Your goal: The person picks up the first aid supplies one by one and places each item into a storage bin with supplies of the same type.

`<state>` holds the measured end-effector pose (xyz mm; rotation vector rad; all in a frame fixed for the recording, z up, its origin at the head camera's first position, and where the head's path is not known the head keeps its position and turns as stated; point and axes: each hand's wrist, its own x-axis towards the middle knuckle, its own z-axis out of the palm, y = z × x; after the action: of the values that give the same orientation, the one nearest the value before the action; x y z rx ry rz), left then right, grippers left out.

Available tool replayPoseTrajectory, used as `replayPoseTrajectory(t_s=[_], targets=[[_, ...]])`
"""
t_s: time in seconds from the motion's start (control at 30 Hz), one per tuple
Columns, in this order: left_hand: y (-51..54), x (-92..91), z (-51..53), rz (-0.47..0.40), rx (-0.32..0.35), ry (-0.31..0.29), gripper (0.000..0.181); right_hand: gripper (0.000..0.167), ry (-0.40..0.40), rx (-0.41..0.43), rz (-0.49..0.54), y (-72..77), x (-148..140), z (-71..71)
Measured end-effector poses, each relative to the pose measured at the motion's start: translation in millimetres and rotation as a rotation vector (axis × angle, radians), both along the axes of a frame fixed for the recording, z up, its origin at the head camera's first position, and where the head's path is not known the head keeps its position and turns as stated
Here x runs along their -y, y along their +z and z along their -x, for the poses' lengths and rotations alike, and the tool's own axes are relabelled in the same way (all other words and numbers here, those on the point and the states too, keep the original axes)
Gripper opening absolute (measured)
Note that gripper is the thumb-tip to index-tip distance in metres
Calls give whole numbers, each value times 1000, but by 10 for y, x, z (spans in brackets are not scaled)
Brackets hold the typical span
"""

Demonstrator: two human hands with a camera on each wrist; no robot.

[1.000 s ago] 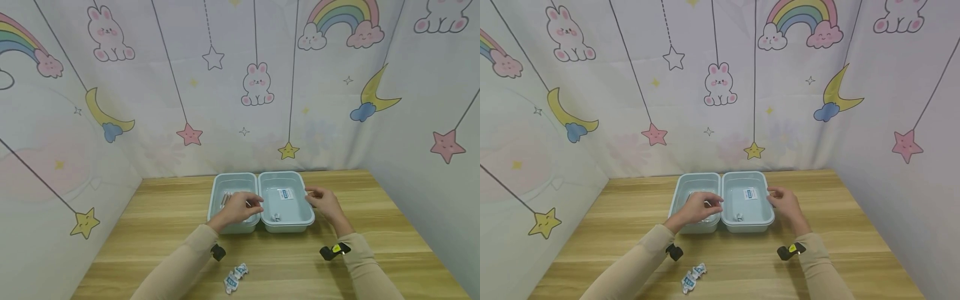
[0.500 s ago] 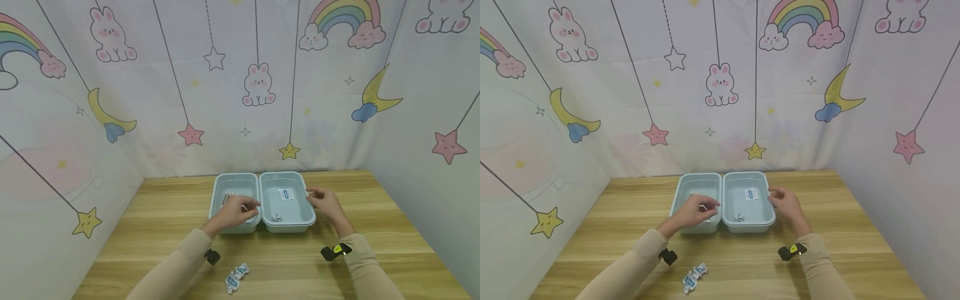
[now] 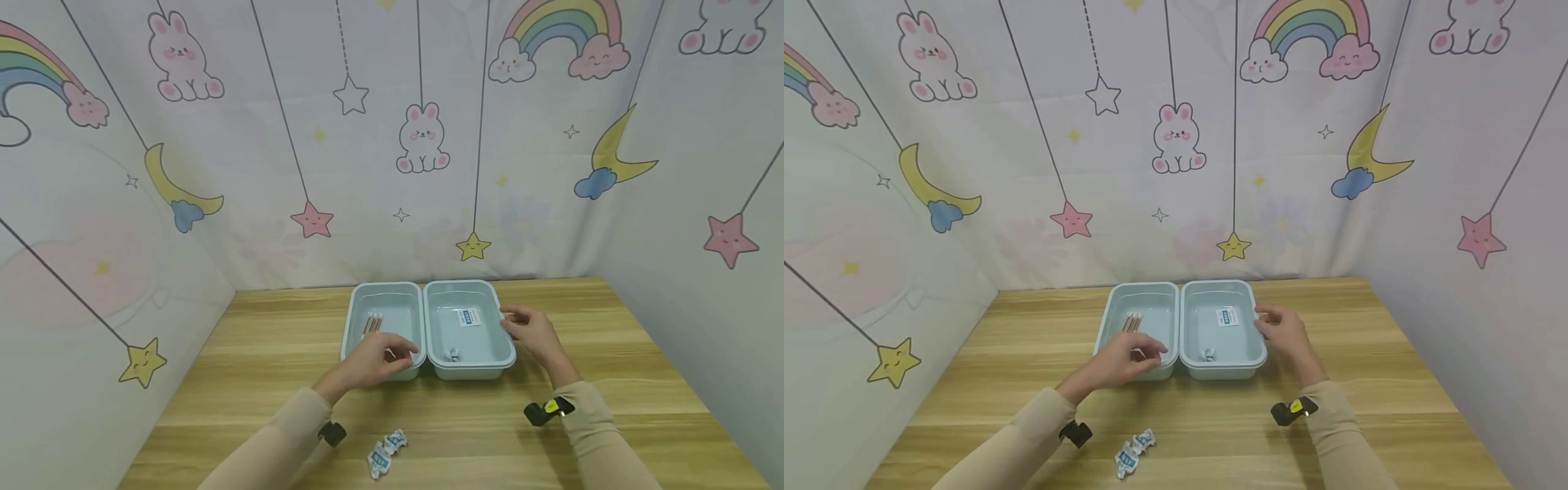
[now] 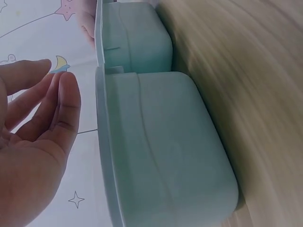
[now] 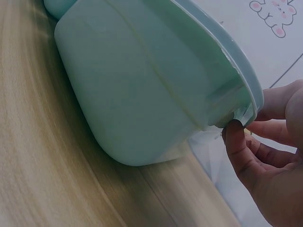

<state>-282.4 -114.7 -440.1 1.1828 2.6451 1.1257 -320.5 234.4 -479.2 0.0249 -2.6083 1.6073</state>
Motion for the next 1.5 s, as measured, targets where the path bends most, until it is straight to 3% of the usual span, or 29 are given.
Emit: replayPoseTrajectory(t_s=[0.3, 0.87, 1.13, 1.3, 1.5], targets=[[-15, 134, -126, 7, 37, -12, 17, 39, 8, 8, -7, -1, 3, 10], [-255, 237, -386, 49, 94, -64, 21, 38, 19, 15, 0, -37, 9, 14], [-378, 260, -444, 80, 75, -65, 24, 40, 11, 27, -14, -47, 43, -27], [-443, 279, -476, 90, 108, -66, 27, 40, 8, 37, -15, -30, 57, -44], [-478, 288, -471, 61, 147, -107, 27, 40, -1, 26, -26, 7, 39, -20]])
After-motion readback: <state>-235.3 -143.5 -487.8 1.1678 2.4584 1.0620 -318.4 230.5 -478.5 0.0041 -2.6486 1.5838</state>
